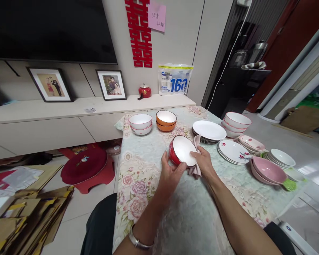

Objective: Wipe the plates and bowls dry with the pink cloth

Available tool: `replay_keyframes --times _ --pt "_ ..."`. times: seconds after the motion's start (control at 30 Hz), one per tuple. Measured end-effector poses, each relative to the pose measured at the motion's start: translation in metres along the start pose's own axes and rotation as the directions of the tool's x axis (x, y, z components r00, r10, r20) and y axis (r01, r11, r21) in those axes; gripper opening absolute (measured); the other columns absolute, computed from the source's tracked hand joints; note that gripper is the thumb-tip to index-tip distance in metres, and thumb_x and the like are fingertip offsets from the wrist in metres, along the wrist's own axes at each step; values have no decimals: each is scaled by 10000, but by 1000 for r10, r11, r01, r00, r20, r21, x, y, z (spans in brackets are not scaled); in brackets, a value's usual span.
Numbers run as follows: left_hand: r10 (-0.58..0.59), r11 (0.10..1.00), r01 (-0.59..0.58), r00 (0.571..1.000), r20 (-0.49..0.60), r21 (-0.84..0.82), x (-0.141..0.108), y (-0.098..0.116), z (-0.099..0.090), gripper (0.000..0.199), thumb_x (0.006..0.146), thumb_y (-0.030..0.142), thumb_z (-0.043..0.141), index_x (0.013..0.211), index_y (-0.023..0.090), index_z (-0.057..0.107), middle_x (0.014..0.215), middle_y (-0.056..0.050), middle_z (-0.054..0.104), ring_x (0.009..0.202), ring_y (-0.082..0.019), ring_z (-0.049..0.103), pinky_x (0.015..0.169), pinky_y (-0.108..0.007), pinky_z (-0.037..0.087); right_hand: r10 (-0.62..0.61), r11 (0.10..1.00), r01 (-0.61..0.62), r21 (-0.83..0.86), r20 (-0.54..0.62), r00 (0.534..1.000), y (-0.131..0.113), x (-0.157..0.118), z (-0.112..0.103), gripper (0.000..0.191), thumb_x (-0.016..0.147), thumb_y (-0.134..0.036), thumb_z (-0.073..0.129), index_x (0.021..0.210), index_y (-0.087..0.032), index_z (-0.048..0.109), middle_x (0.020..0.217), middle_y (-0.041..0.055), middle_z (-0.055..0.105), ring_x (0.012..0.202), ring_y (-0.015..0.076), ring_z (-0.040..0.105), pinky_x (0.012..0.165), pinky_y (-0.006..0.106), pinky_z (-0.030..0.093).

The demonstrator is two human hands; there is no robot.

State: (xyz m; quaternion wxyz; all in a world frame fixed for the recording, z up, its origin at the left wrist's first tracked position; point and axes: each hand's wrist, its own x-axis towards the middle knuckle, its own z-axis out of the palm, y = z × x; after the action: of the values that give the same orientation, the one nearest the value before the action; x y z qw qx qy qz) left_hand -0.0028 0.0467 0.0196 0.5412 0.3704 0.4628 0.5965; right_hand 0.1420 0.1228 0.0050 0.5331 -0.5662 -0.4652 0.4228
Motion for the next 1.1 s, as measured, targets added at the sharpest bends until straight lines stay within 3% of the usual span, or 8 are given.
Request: replay_keyframes --times 0.1,0.3,0.5,0.6,0.73,0.83,0.97,1.1 --pt "-169 960 185 982 89 -212 0 6 1 821 787 439 703 1461 210 294 1398 -191 519 1091 -317 643 787 -419 585 -9 999 9 33 28 1000 -5 -7 4 351 647 -374 661 924 -162 614 763 -2 626 641 155 530 572 260 440" --pt "-102 946 67 990 -93 -316 7 13 -4 727 752 272 738 1406 214 426 1451 -129 502 1250 -299 547 819 -320 587 -101 993 109 -35 177 979 -13 -12 2 329 778 -506 613 784 -177 615 751 2 610 697 167 525 622 266 437" --pt "-152 958 111 979 -138 -265 9 19 -10 863 726 297 766 1484 287 353 1523 -101 425 1234 -311 555 741 -321 607 -224 964 231 134 -67 972 -21 -15 -7 305 831 -408 590 1039 -198 662 1021 31 673 889 199 603 746 284 470" --pt "-158 956 148 987 -19 -254 6 18 -9 822 722 299 773 1461 273 415 1437 -107 528 1135 -304 619 740 -346 612 -444 891 443 99 -16 896 -22 -21 -3 329 913 -367 537 1198 -232 632 1248 64 603 1106 223 570 914 349 459" --pt "-169 950 179 984 62 -254 1 15 -4 787 725 286 784 1438 259 454 1415 -92 554 1113 -275 635 758 -307 603 -654 663 718 -212 303 693 -27 -26 3 299 897 -343 598 1164 -236 683 1260 101 585 1204 276 493 1048 475 372" --pt "-171 954 175 985 36 -245 0 15 -4 769 727 281 781 1429 248 468 1380 -95 582 1076 -258 652 728 -285 601 -738 490 778 -392 288 610 -30 -30 4 331 866 -312 656 1180 -211 673 1150 129 596 1101 281 514 963 480 432" --pt "-146 966 149 989 30 -212 2 14 -8 793 730 318 781 1449 262 451 1312 -98 628 952 -222 688 684 -279 598 -729 438 860 -263 455 511 -27 -31 5 189 937 -209 545 1068 -243 677 985 79 625 951 219 569 818 381 501" --pt "-149 971 151 989 22 -186 3 13 -9 804 708 330 806 1437 248 476 1325 -98 630 1036 -239 673 810 -306 588 -605 365 905 -219 683 409 -19 -25 5 142 947 -216 540 1007 -225 669 1103 84 645 1119 251 523 953 426 461"
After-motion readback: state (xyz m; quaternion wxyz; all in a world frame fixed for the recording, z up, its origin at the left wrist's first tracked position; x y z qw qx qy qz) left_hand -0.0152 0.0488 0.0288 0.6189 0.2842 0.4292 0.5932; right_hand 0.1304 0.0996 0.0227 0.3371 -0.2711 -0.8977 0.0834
